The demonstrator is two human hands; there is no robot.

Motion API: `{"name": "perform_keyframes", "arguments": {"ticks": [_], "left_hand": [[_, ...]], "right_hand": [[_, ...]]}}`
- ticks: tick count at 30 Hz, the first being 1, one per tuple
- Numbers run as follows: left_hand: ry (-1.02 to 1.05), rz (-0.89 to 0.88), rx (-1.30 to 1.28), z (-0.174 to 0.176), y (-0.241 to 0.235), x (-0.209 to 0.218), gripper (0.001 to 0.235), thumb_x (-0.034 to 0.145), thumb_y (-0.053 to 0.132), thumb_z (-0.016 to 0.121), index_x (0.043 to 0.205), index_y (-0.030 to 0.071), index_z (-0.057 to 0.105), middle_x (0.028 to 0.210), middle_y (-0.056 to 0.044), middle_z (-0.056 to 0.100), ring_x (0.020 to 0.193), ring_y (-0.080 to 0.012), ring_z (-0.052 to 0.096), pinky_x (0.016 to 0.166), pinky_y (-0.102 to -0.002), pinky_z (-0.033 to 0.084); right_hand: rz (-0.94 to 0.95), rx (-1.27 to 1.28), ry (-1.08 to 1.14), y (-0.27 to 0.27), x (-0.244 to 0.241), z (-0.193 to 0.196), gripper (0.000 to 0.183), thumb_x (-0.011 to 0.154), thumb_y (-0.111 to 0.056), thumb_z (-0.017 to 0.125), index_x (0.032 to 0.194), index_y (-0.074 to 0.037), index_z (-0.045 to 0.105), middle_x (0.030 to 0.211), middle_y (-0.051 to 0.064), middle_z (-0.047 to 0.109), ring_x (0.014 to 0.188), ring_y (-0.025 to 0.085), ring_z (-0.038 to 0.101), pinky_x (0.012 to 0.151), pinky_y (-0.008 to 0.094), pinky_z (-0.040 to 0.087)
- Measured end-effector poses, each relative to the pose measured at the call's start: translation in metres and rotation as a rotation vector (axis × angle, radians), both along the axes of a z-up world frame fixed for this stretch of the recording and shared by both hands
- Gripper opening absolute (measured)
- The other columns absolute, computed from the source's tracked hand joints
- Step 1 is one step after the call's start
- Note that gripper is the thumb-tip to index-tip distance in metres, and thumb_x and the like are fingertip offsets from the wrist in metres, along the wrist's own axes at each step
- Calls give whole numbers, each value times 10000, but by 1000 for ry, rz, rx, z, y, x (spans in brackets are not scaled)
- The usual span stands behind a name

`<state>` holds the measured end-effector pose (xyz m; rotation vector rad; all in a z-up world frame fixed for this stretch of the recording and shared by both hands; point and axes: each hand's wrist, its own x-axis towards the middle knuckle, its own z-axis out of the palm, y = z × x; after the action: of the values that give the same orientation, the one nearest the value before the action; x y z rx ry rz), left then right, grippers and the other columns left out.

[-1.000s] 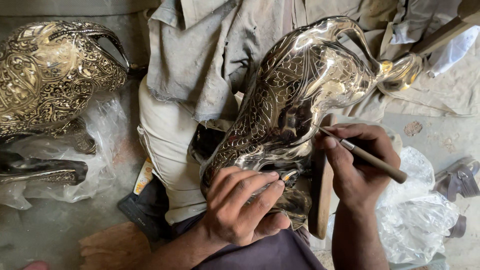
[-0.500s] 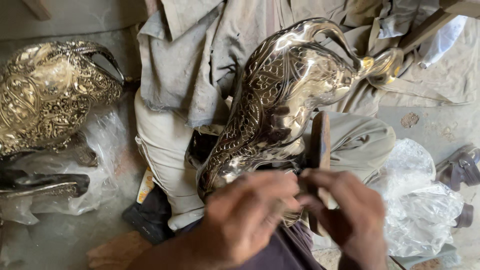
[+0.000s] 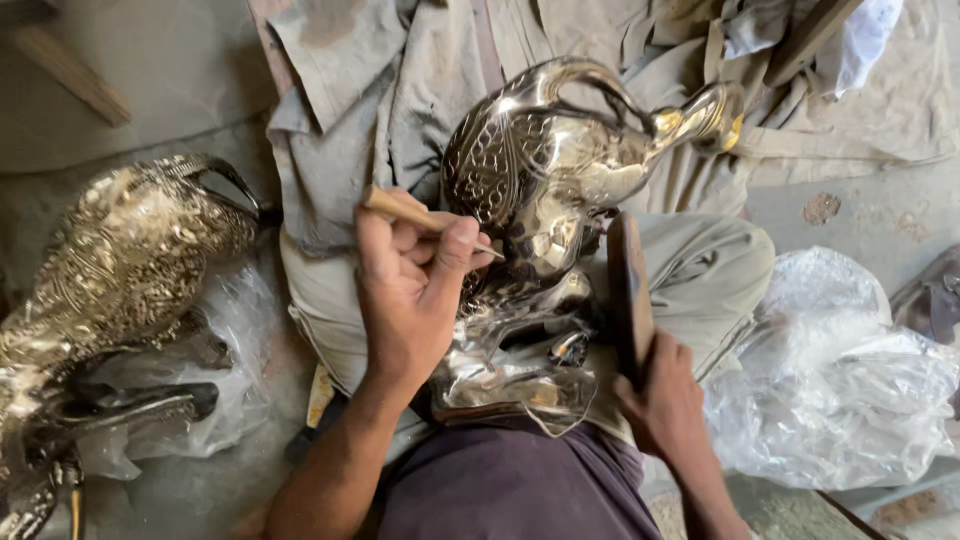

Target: The person uses a chisel and hammer to engrave intricate floral patterns onto a silver-colored metal peacock figurine. They repeatedly position the chisel and strike it with the hammer to create detailed designs on the figurine's body.

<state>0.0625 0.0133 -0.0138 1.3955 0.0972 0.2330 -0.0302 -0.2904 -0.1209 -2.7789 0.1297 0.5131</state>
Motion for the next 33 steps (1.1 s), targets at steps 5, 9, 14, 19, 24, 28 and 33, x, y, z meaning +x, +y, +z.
{"name": "perform_keyframes", "arguments": {"ticks": [5, 9, 14, 19, 24, 28, 33], "left_hand": [[-114, -44, 195, -11, -7, 12, 227, 1088, 102, 654, 1155, 9, 458, 1018, -98, 660, 921, -145, 740, 785, -277, 661], [-230, -9, 432, -27, -12, 19, 246, 1052, 144, 680, 1127, 25, 478, 991, -84, 726, 824, -130, 760, 680, -228, 626], [-423, 98, 630, -40, -23, 15, 258, 1056, 155, 695, 1131, 32, 482, 965, -80, 703, 784, -122, 710, 608, -216, 588], [-339, 114, 570, -40, -26, 9, 248, 1060, 134, 696, 1115, 21, 482, 946, -71, 683, 693, -73, 643, 529, -202, 504], [-248, 123, 636, -39, -26, 7, 232, 1059, 146, 712, 1098, -2, 537, 847, -22, 655, 654, -62, 610, 540, -236, 467], [-287, 141, 690, -43, -25, 9, 239, 1039, 163, 704, 1059, -35, 572, 780, -22, 652, 591, -77, 594, 494, -236, 462], [-232, 147, 815, -38, -24, 11, 233, 1048, 198, 715, 1004, 0, 600, 750, -30, 655, 640, -139, 660, 571, -315, 509]], "right_hand": [[-325, 141, 203, -44, 28, 44, 731, 840, -287, 759, 1441, -46, 420, 947, 214, 716, 784, 373, 739, 663, 457, 592], [-375, 327, -291, -37, 48, 83, 687, 873, -247, 759, 1382, 37, 396, 957, 220, 660, 761, 291, 687, 588, 401, 576], [-172, 400, -421, -18, 84, 114, 427, 863, -86, 694, 1215, 14, 473, 913, 159, 630, 757, 262, 624, 661, 389, 531], [400, 16, -822, 10, 132, 155, 410, 967, 6, 662, 1365, -13, 565, 1154, 151, 674, 976, 256, 617, 856, 374, 534], [717, -167, -947, 57, 171, 216, 413, 934, -60, 698, 1342, -22, 641, 960, 133, 702, 780, 234, 587, 716, 386, 465], [930, -318, -991, 88, 181, 253, 363, 1045, -138, 645, 1406, -118, 619, 1063, 66, 700, 902, 188, 624, 843, 330, 505], [972, -337, -856, 85, 184, 279, 423, 917, -112, 722, 1338, -133, 692, 1016, 80, 708, 891, 244, 653, 819, 377, 517]]}}
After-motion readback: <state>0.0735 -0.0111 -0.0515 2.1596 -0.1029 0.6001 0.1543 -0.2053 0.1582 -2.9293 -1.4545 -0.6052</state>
